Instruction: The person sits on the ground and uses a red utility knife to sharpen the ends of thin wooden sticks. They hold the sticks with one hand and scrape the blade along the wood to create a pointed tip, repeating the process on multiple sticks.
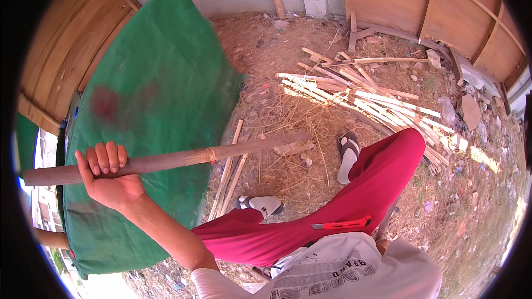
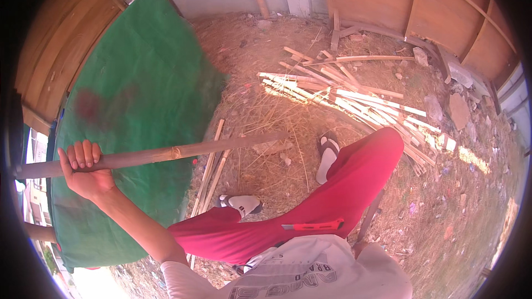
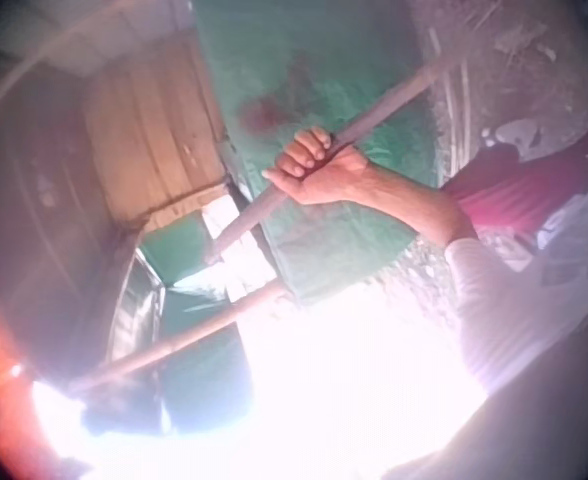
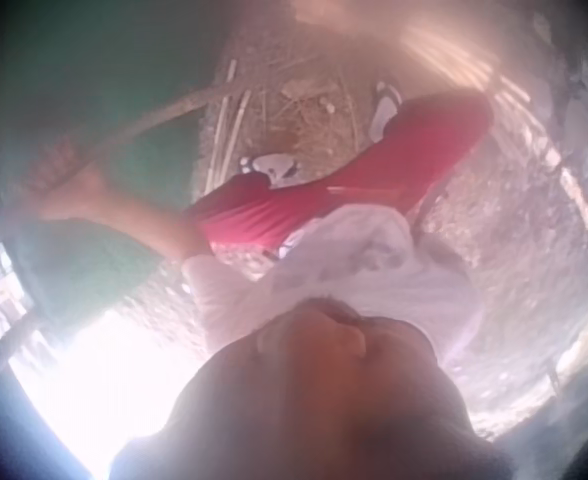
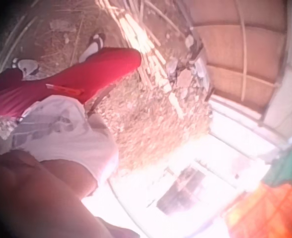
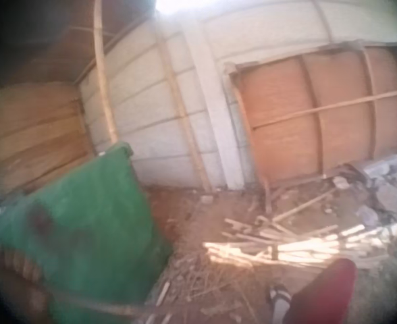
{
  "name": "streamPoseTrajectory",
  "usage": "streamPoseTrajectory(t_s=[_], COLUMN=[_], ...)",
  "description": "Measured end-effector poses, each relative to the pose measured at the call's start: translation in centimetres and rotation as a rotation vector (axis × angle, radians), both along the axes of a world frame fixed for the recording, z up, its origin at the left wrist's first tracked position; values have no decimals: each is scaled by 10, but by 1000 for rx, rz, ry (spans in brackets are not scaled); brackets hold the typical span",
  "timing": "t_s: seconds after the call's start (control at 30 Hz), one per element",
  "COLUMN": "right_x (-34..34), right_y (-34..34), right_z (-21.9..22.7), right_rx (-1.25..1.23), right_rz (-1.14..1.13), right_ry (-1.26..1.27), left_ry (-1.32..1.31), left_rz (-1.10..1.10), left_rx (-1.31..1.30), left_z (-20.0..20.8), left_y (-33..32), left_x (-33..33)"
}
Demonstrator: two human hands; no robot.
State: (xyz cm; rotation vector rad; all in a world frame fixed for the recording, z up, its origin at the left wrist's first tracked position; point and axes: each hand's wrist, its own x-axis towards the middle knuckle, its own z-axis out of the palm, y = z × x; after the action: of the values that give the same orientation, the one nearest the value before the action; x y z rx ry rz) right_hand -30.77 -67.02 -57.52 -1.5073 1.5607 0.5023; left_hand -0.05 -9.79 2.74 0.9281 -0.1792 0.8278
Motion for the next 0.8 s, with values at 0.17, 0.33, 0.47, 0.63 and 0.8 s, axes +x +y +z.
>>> streamPoseTrajectory(t_s=[0.17,0.33,0.47,0.63,0.8], right_x=[11,10,7,11,24], right_y=[-7,-11,-16,-9,8], right_z=[2,4,10,7,-2], right_rx=[63,88,103,132,198], right_rz=[-40,-59,-49,-73,-70], right_ry=[-57,-72,-70,-103,-168], left_ry=[76,46,-99,-216,-148], left_rz=[40,14,-130,-178,-89], left_rx=[-36,-4,120,141,208], left_z=[1,9,45,71,61], left_y=[-18,-11,40,70,58], left_x=[18,27,-4,-24,-27])
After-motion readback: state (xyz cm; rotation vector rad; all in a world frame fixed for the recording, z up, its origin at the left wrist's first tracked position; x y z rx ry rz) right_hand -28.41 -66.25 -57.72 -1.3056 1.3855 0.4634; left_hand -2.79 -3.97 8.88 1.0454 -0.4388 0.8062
